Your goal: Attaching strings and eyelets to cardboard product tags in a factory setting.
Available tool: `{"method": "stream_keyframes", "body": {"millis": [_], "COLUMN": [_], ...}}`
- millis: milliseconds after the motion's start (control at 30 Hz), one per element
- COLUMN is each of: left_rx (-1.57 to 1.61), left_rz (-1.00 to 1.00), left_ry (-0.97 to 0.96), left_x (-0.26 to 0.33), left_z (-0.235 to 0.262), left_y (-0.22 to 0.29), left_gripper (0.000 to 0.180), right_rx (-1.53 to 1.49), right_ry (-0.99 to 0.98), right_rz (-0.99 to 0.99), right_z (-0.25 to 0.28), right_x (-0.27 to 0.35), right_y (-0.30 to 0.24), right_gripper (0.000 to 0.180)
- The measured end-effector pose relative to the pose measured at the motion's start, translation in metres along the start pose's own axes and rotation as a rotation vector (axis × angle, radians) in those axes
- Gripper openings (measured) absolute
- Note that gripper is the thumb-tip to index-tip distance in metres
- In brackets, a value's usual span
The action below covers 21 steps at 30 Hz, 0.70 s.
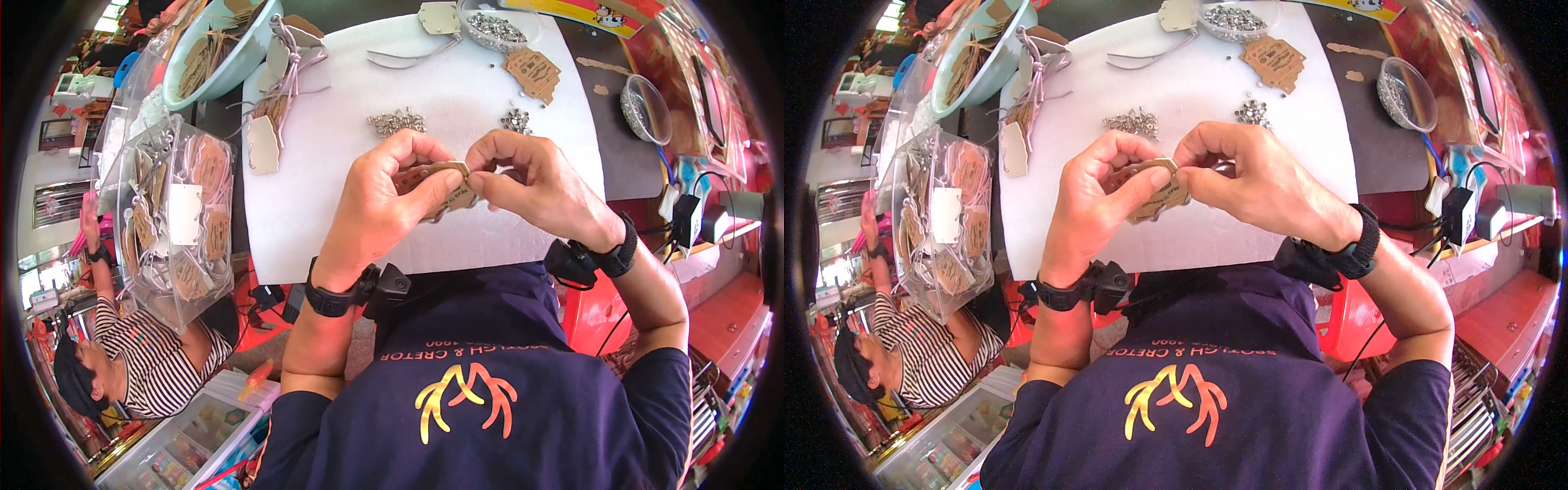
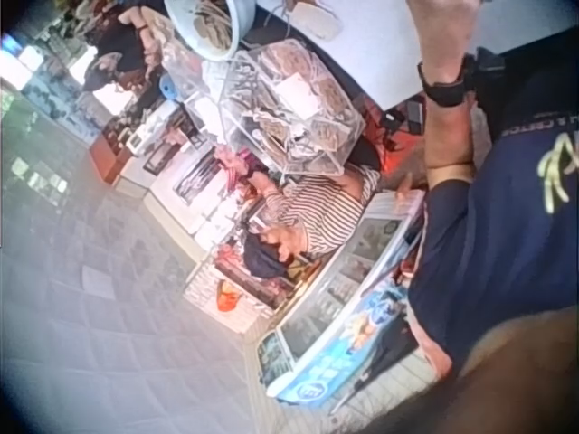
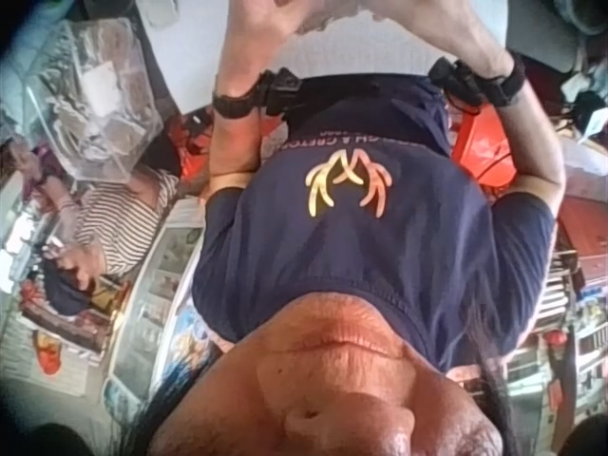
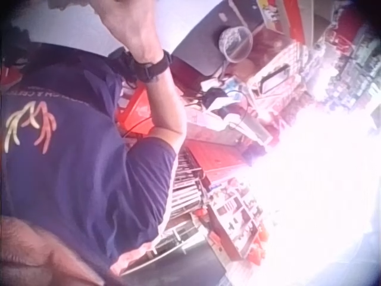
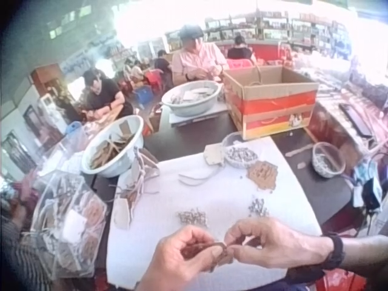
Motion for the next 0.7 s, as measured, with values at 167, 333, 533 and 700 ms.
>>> {"method": "stream_keyframes", "body": {"millis": [167, 333, 533, 700], "left_rx": [0.062, 0.135, 0.079, 0.119], "left_rz": [0.057, 0.221, 0.305, 0.339], "left_ry": [-0.089, -0.15, -0.2, -0.215], "left_x": [0.006, 0.017, 0.023, 0.025], "left_z": [-0.006, -0.011, -0.013, -0.019], "left_y": [0.004, -0.011, -0.03, -0.047], "left_gripper": [0.022, 0.015, 0.012, 0.012], "right_rx": [-0.114, -0.223, -0.177, -0.077], "right_ry": [0.0, 0.079, 0.136, 0.103], "right_rz": [-0.072, -0.048, -0.058, -0.108], "right_z": [-0.004, -0.009, -0.009, -0.008], "right_x": [0.015, 0.023, 0.021, 0.02], "right_y": [0.003, 0.017, 0.039, 0.048], "right_gripper": [0.017, 0.013, 0.012, 0.014]}}
Point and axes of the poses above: each hand's wrist, its own x-axis away from the middle knuckle, its own z-axis out of the back of the hand, y = z × x, the point moved 10 cm from there along -x, towards the middle knuckle, and after that the axes turned 8 degrees about -z, right-handed, at the moved point
